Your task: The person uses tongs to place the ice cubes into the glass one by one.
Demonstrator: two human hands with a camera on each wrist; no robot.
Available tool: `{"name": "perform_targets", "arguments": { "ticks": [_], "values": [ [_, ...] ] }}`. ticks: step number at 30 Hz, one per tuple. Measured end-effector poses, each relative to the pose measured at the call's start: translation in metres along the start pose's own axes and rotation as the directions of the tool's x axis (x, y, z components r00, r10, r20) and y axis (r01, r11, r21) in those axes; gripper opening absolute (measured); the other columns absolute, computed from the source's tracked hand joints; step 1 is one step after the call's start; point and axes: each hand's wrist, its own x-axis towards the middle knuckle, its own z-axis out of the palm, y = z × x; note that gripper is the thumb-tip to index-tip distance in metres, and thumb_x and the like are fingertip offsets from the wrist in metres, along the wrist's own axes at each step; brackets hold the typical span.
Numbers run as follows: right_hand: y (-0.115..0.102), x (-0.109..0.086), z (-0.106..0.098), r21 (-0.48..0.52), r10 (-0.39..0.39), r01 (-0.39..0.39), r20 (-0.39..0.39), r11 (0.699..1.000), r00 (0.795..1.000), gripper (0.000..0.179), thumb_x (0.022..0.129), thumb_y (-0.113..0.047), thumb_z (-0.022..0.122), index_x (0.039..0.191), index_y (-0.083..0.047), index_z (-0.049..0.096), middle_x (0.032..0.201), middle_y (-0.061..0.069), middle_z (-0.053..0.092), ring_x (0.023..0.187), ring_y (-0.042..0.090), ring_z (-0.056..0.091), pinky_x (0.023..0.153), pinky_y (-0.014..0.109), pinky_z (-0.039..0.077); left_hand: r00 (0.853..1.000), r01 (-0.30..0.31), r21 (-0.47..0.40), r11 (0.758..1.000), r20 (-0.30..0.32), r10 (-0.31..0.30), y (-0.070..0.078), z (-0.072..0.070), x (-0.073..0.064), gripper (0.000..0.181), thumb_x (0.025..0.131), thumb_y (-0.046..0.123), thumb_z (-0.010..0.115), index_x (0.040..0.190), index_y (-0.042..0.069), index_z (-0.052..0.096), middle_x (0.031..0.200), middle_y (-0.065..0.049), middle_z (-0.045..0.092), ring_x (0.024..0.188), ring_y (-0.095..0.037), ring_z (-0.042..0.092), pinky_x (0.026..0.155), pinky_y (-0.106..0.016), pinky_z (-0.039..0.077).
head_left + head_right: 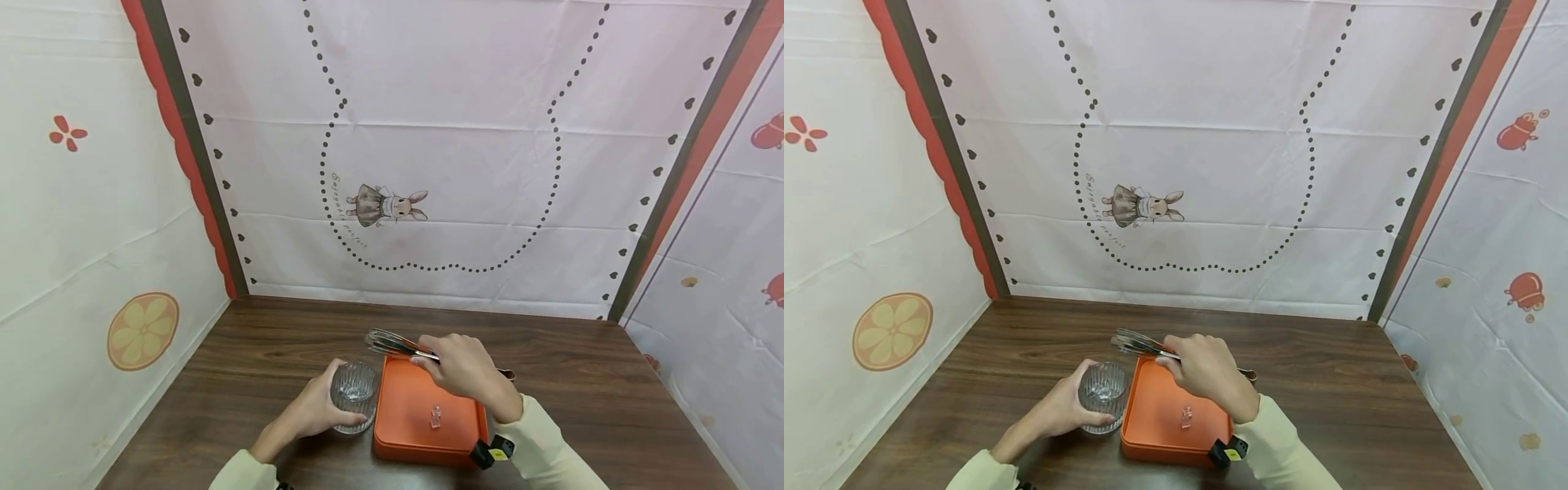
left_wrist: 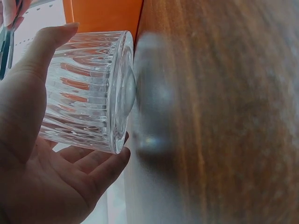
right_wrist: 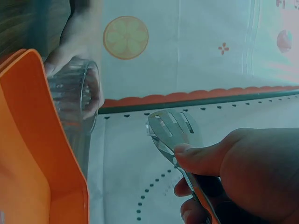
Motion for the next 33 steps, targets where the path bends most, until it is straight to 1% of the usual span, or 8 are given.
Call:
{"name": "perform_targets", "arguments": {
  "ticks": [6,11,18,22,29,33],
  "values": [
    [-0.007,0.004,0.000,0.005,-0.005,0.005,0.000,1.000,1.000,0.018,0.095,-0.036,0.065,0.089,-0.019,0.061,0.054,-0.012,0.041,0.049,0.004,0.040,0.046,0.026,0.033,1.000,-0.004,0.010,1.000,-0.007,0.004,0.000,0.001,0.000,0.093,0.060,0.049,0.092,0.131,0.015,0.042,0.103,-0.001,0.064,0.089,-0.013,0.061,0.077,-0.033,0.050],
    [-0.011,0.005,0.000,0.003,-0.016,0.016,-0.003,1.000,1.000,0.017,0.095,-0.035,0.066,0.090,-0.020,0.061,0.055,-0.012,0.041,0.048,0.005,0.039,0.046,0.026,0.032,1.000,-0.008,0.019,1.000,-0.013,0.008,0.000,0.002,0.000,0.094,0.060,0.048,0.092,0.131,0.013,0.042,0.104,-0.003,0.065,0.090,-0.014,0.062,0.076,-0.033,0.051],
    [-0.013,0.007,0.001,0.006,-0.016,0.016,0.010,1.000,1.000,0.017,0.095,-0.036,0.065,0.093,-0.020,0.063,0.056,-0.012,0.044,0.049,0.005,0.042,0.046,0.026,0.034,1.000,0.002,0.003,1.000,-0.002,-0.002,0.001,0.001,0.000,0.094,0.061,0.048,0.092,0.132,0.013,0.041,0.104,-0.003,0.064,0.089,-0.013,0.061,0.077,-0.033,0.051],
    [-0.015,0.008,0.003,0.012,-0.012,0.012,0.021,1.000,1.000,0.018,0.095,-0.038,0.064,0.090,-0.020,0.062,0.056,-0.011,0.045,0.050,0.004,0.043,0.047,0.026,0.036,1.000,0.005,-0.001,1.000,0.002,-0.005,-0.001,0.001,0.000,0.095,0.061,0.049,0.092,0.133,0.013,0.041,0.104,-0.002,0.064,0.089,-0.013,0.061,0.077,-0.033,0.050],
    [-0.019,0.010,0.003,0.050,-0.009,0.006,0.045,0.999,0.999,0.018,0.096,-0.035,0.063,0.090,-0.019,0.062,0.052,-0.009,0.040,0.045,0.005,0.039,0.044,0.025,0.032,1.000,0.008,-0.001,1.000,0.008,-0.008,-0.002,0.000,0.000,0.096,0.062,0.050,0.091,0.134,0.013,0.040,0.106,-0.002,0.064,0.091,-0.013,0.061,0.078,-0.035,0.050],
    [-0.021,0.010,0.003,0.052,-0.012,0.010,0.051,0.999,0.999,0.018,0.097,-0.036,0.063,0.091,-0.018,0.062,0.052,-0.009,0.040,0.044,0.005,0.038,0.043,0.025,0.030,1.000,0.020,0.004,1.000,0.010,-0.020,-0.002,0.000,0.000,0.097,0.063,0.050,0.091,0.135,0.012,0.040,0.106,-0.004,0.063,0.092,-0.014,0.061,0.079,-0.036,0.050]
  ]
}}
